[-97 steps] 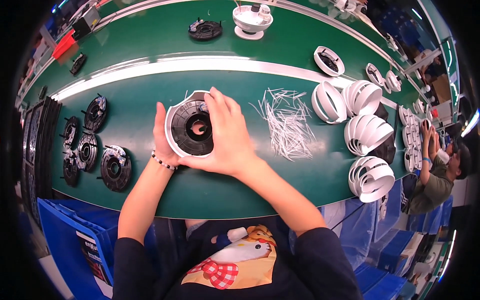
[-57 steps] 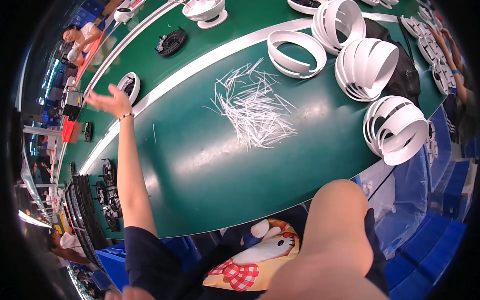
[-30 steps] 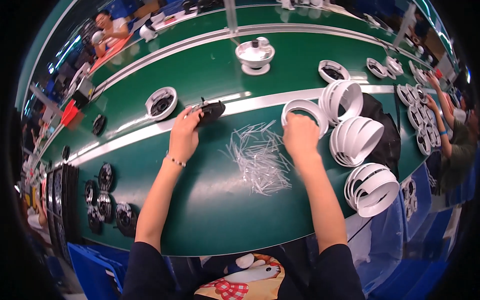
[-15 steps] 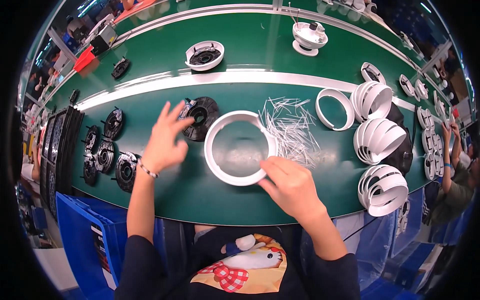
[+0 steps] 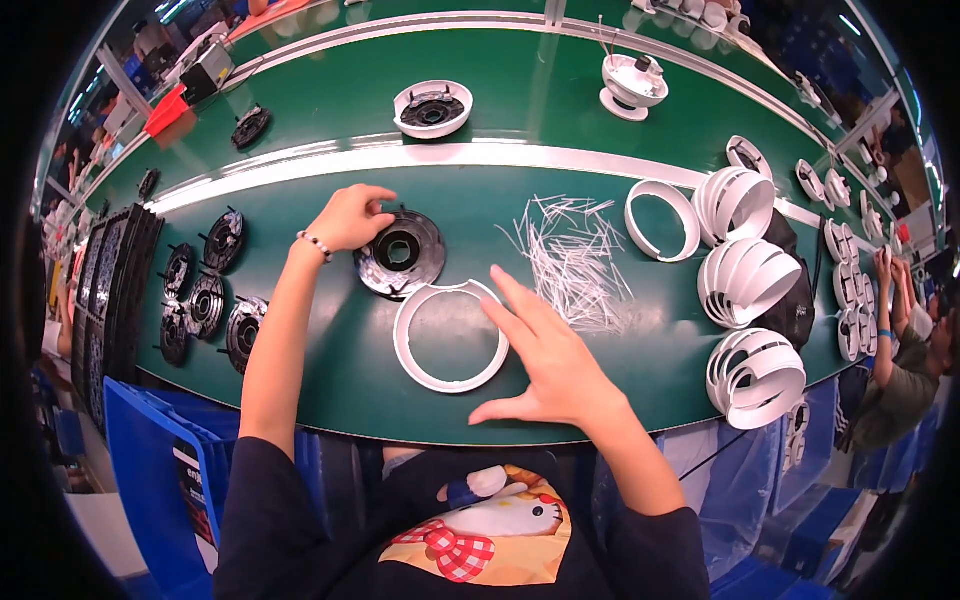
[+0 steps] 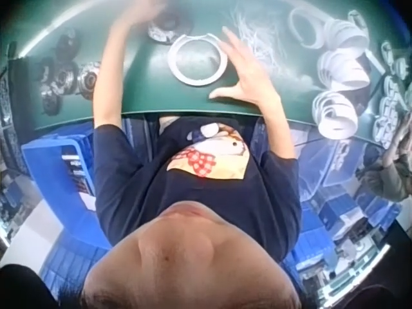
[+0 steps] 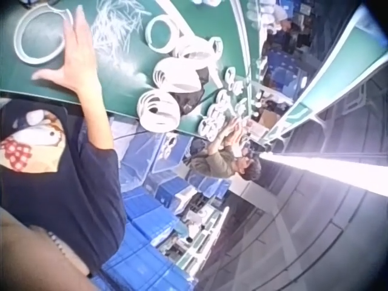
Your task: Assembling internal electronic components into plastic housings on a factory assembly line.
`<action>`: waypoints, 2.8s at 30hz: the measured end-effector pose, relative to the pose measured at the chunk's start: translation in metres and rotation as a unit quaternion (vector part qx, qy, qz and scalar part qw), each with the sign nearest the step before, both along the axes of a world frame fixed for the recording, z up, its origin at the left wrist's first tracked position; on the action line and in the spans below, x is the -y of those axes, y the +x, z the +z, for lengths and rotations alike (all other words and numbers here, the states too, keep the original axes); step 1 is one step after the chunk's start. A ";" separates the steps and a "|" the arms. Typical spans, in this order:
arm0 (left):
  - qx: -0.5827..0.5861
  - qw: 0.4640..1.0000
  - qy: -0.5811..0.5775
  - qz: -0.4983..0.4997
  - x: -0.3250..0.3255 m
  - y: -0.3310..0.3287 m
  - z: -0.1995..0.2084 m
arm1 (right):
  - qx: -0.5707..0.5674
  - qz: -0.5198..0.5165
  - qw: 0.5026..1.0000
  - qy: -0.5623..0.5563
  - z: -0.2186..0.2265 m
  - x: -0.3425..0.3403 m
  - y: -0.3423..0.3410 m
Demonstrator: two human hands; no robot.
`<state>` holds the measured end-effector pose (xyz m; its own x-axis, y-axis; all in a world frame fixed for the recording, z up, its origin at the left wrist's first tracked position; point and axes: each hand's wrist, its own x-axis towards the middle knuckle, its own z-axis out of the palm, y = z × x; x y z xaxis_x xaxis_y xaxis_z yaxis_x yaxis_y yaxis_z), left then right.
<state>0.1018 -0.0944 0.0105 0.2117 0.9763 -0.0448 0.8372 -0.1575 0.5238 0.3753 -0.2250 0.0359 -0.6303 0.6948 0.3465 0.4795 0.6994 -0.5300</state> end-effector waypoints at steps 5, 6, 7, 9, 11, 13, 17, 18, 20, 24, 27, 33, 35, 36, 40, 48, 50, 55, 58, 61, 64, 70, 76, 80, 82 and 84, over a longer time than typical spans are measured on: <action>0.130 0.980 -0.089 0.121 0.027 -0.016 -0.008 | 0.129 -0.095 0.987 -0.021 -0.002 0.013 -0.047; 0.128 0.980 -0.092 0.119 0.032 -0.017 -0.010 | 0.128 -0.097 0.987 -0.024 -0.006 0.014 -0.055; 0.182 0.965 -0.115 0.148 0.036 -0.018 -0.012 | 0.159 -0.126 0.979 -0.032 -0.012 0.013 -0.062; 0.269 0.932 -0.175 0.168 0.043 -0.018 -0.006 | 0.179 -0.159 0.969 -0.056 -0.013 0.011 -0.067; 0.276 0.928 -0.205 0.141 0.043 -0.020 -0.009 | 0.135 -0.173 0.973 -0.065 -0.015 0.010 -0.070; 0.262 0.933 -0.210 0.132 0.041 -0.024 -0.016 | 0.142 -0.178 0.971 -0.072 -0.013 0.009 -0.071; 0.344 0.914 -0.181 0.117 0.043 -0.019 -0.027 | 0.133 -0.199 0.967 -0.085 -0.009 -0.001 -0.068; 0.408 0.888 -0.173 0.122 0.047 -0.015 -0.027 | 0.098 -0.210 0.969 -0.085 -0.007 -0.005 -0.066; 0.509 0.838 -0.160 0.119 0.050 -0.007 -0.025 | -0.078 -0.240 0.967 -0.047 -0.007 -0.017 -0.065; 0.631 0.772 -0.007 0.076 0.063 0.021 -0.037 | -0.349 -0.238 0.891 -0.166 -0.009 -0.046 -0.083; 0.630 0.777 -0.020 -0.008 0.078 0.042 -0.032 | -0.254 -0.243 0.931 -0.093 -0.019 -0.055 -0.088; 0.822 0.445 -0.336 -0.118 0.079 0.020 -0.018 | -0.195 -0.117 0.971 -0.069 -0.020 -0.050 -0.088; 0.822 0.460 -0.334 -0.027 0.076 0.023 -0.015 | -0.150 -0.082 0.985 -0.037 -0.021 -0.046 -0.091; 0.832 0.437 -0.336 -0.056 0.072 0.022 -0.019 | -0.120 -0.067 0.991 -0.005 -0.021 -0.046 -0.094; 0.822 0.464 -0.329 -0.026 0.071 0.021 -0.020 | -0.162 -0.061 0.983 -0.062 -0.013 -0.046 -0.087; 0.815 0.468 -0.340 -0.020 0.072 0.020 -0.019 | -0.139 -0.071 0.987 -0.025 -0.016 -0.040 -0.094; 0.844 0.414 -0.339 -0.044 0.074 0.022 -0.015 | -0.150 -0.062 0.987 -0.023 -0.014 -0.040 -0.097; 0.809 0.472 -0.349 0.019 0.071 0.021 -0.019 | -0.109 -0.053 0.993 0.013 -0.013 -0.044 -0.094; 0.798 0.462 -0.384 0.049 0.072 0.020 -0.021 | -0.069 -0.034 0.997 0.015 -0.020 -0.047 -0.094; 0.814 0.433 -0.387 -0.005 0.070 0.019 -0.023 | -0.124 -0.024 0.992 -0.018 -0.021 -0.049 -0.092; 0.808 0.447 -0.384 -0.009 0.072 0.021 -0.021 | -0.113 -0.028 0.992 -0.042 -0.020 -0.049 -0.090; 0.805 0.428 -0.408 -0.046 0.073 0.014 -0.036 | -0.041 0.009 0.998 -0.040 -0.007 -0.050 -0.087; 0.827 0.442 -0.344 -0.052 0.077 0.021 -0.034 | -0.080 -0.048 0.995 -0.043 -0.024 -0.047 -0.090; 0.822 0.489 -0.291 -0.028 0.079 0.027 -0.024 | -0.090 -0.112 0.989 0.028 -0.026 -0.040 -0.102; 0.827 0.488 -0.281 -0.014 0.079 0.030 -0.026 | -0.093 -0.131 0.986 0.040 -0.030 -0.038 -0.103; 0.834 0.484 -0.264 0.013 0.077 0.037 -0.020 | -0.097 -0.144 0.984 0.048 -0.033 -0.042 -0.099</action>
<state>0.1388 -0.1713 -0.0095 0.3706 0.9255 -0.0782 -0.8219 0.3660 0.4365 0.2759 -0.1832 0.0025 -0.3287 0.7930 0.5130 0.5615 0.6008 -0.5690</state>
